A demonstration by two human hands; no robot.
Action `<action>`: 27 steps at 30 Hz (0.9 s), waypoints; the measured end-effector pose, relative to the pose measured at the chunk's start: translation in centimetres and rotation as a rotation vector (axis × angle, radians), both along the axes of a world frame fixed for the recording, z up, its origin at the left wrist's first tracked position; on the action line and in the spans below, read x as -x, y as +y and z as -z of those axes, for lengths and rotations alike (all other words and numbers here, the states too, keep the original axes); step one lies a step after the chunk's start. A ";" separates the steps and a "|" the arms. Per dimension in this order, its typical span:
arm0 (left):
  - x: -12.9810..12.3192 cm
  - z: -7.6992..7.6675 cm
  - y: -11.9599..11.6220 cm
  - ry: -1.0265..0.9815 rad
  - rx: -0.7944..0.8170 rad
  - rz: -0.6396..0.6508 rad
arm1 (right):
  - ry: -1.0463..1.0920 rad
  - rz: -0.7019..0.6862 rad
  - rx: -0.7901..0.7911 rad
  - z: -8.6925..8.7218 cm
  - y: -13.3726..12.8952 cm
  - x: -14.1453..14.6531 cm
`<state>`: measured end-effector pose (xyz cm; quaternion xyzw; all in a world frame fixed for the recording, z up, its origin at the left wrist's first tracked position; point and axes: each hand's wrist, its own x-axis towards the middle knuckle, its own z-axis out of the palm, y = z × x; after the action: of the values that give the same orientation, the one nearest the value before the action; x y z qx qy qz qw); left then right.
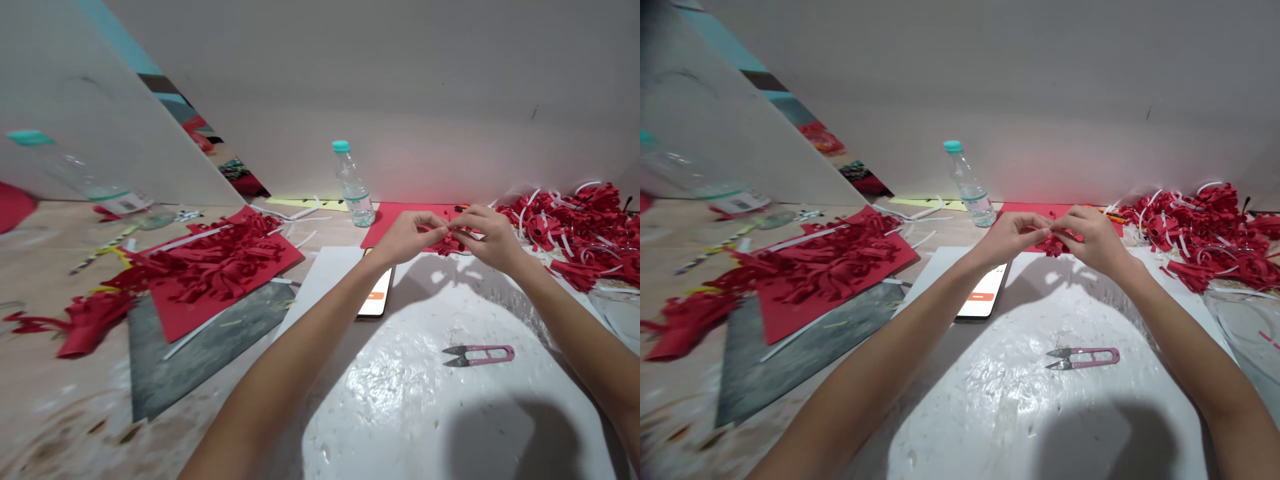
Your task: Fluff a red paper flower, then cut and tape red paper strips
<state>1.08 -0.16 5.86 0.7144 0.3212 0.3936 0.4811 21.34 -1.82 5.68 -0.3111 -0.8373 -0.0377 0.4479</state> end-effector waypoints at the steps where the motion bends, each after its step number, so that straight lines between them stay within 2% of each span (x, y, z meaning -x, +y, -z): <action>1: 0.0 0.0 0.0 -0.005 0.001 0.003 | -0.007 0.007 -0.007 0.0 0.1 0.0; 8: -0.1 -0.6 -0.5 0.067 -0.120 -0.022 | -0.038 0.039 -0.017 -0.1 0.0 -0.1; 10: -0.3 -0.8 -0.7 0.079 -0.195 -0.120 | -0.021 0.056 -0.008 -0.1 -0.1 -0.1; 13: -0.6 -0.8 -1.0 0.060 -0.302 -0.358 | 0.070 0.102 -0.006 -0.2 -0.1 0.0; 14: -0.8 -0.7 -1.1 0.067 -0.304 -0.397 | 0.110 0.124 -0.003 -0.2 -0.1 0.1; 16: -1.1 -0.5 -1.3 0.117 -0.203 -0.337 | 0.186 0.162 0.007 -0.2 -0.1 0.2; 19: -1.8 -0.1 -1.7 0.136 0.144 -0.070 | 0.255 0.176 0.007 -0.2 -0.2 0.5; 21: -2.1 0.1 -1.8 0.033 0.354 0.053 | 0.263 0.171 -0.006 -0.2 -0.4 0.7; 27: -1.7 -0.2 -1.4 -0.271 0.654 0.141 | 0.242 0.115 -0.072 -0.5 -0.7 0.9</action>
<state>2.74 -1.53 6.09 0.4844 0.3132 0.3272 0.7485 20.40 -2.52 6.15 -0.3446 -0.7561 -0.0553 0.5536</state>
